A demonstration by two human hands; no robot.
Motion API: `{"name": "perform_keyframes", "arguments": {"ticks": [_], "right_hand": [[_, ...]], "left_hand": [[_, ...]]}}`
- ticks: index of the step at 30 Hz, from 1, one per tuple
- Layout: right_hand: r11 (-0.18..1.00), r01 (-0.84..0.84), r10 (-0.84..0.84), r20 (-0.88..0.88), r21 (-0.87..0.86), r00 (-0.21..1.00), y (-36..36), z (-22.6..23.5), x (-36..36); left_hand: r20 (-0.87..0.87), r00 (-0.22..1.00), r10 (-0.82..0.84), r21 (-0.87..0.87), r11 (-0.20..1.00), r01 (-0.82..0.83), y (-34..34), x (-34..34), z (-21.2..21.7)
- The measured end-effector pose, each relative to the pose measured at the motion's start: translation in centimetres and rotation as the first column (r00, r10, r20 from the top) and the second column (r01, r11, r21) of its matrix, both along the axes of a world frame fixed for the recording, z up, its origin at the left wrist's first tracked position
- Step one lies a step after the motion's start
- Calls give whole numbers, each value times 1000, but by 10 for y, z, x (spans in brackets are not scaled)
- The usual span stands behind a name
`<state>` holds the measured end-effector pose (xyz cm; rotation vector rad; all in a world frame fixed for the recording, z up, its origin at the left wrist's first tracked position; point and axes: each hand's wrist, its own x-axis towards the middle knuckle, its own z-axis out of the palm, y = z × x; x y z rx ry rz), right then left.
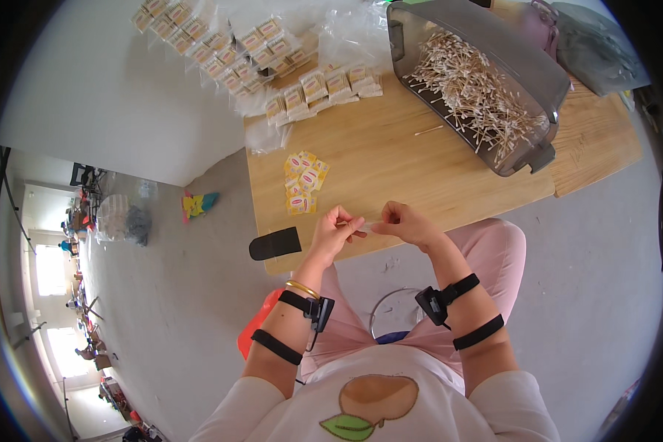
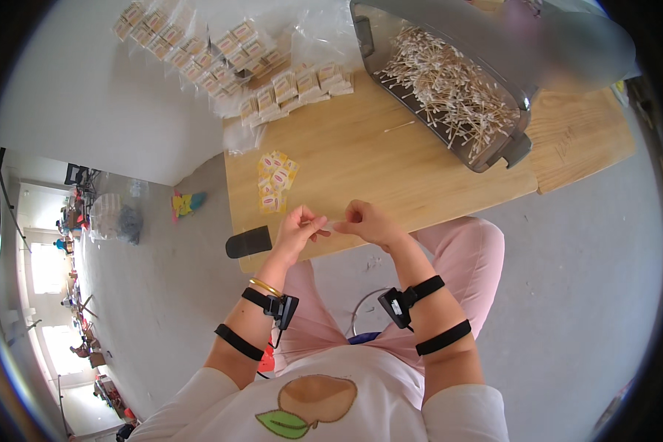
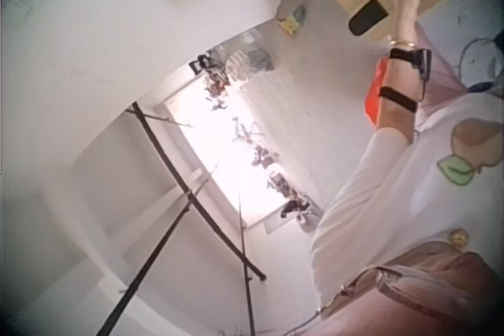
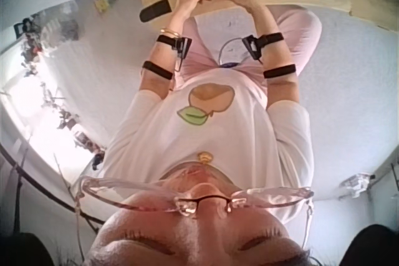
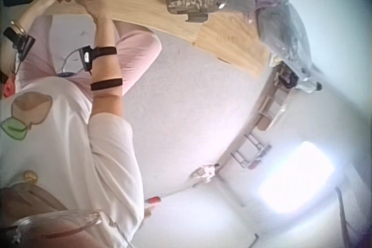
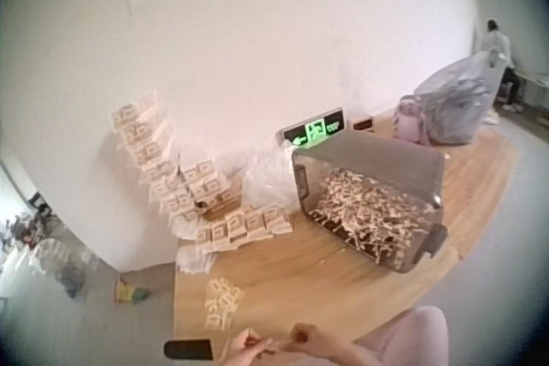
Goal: Counting and bundling small white sticks before placing them into a plastic bag with a label.
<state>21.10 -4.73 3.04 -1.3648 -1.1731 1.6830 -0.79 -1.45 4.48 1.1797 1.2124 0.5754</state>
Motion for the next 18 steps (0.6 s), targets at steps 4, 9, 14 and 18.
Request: {"name": "perform_keyframes", "arguments": {"ticks": [4,9,14,18], "right_hand": [[999,-45,45,27,-1,999,4,3,2],[993,28,-27,-11,118,1000,14,5,-7],[993,-36,21,139,111,990,23,-4,-12],[983,-121,83,259,138,962,28,4,-10]], "left_hand": [[53,999,1,-15,1000,0,1,-1,-4],[198,980,-13,-68,997,27,4,1,-4],[201,980,12,-57,998,-1,2,4,-9],[135,991,6,-35,999,-2,3,6,-3]]}}
